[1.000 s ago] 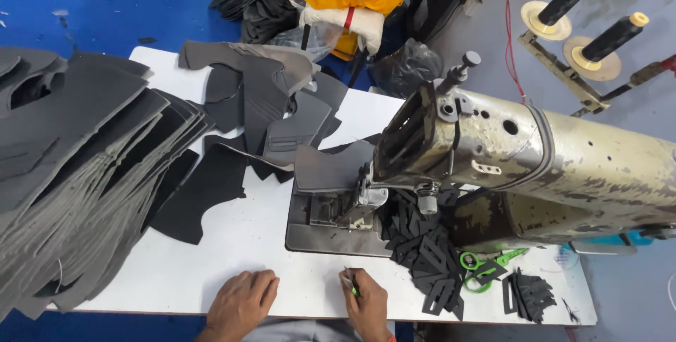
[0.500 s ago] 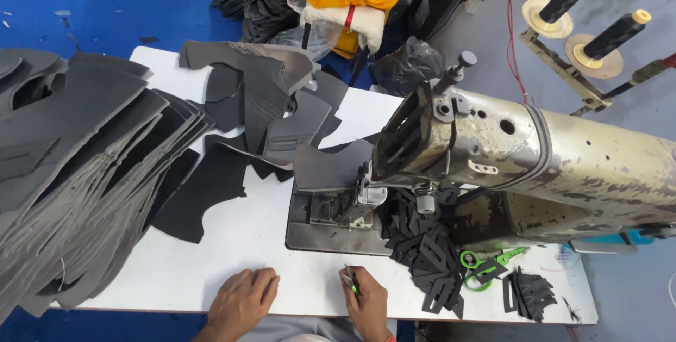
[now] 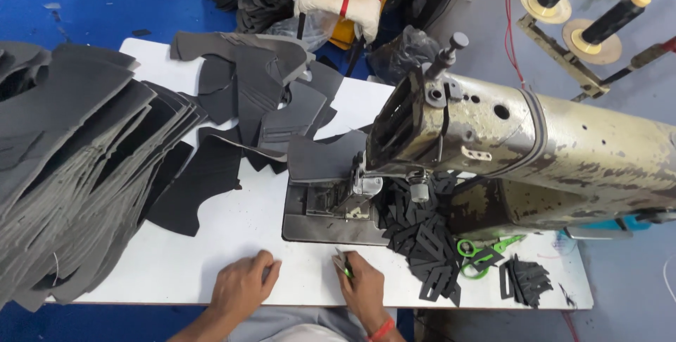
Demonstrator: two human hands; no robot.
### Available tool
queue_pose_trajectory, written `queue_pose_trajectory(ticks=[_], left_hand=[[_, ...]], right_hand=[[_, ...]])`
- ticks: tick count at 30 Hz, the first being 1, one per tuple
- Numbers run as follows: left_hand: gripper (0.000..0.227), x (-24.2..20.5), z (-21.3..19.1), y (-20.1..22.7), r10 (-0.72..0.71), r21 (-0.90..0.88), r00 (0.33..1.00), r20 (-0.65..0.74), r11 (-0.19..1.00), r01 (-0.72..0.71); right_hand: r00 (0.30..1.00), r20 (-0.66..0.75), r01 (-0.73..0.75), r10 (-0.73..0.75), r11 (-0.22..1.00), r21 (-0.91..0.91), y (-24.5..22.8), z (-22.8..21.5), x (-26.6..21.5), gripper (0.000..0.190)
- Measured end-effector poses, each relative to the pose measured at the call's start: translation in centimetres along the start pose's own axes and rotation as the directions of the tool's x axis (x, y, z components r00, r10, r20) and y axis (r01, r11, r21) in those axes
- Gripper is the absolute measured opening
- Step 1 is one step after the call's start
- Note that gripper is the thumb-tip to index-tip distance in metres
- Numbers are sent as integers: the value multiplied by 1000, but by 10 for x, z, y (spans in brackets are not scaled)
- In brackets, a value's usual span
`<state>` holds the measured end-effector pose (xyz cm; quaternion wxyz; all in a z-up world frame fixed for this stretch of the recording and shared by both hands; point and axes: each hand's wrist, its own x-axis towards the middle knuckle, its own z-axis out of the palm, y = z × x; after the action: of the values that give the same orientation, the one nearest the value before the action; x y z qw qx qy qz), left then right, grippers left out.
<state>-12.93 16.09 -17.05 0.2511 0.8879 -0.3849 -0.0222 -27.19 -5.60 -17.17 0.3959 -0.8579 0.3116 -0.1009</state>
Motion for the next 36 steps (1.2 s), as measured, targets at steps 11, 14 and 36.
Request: queue_pose_trajectory(ticks=[11, 14, 36], left_hand=[[31, 79, 39, 9, -20, -69, 988, -153, 998, 9], [31, 82, 36, 12, -21, -55, 990, -139, 998, 14], [31, 84, 40, 16, -75, -1, 981, -179, 997, 76]], right_hand=[[952, 94, 306, -292, 915, -263, 16, 26, 54, 24], [923, 26, 381, -384, 901, -207, 24, 24, 52, 21], [901, 110, 432, -420, 895, -116, 15, 6, 54, 18]])
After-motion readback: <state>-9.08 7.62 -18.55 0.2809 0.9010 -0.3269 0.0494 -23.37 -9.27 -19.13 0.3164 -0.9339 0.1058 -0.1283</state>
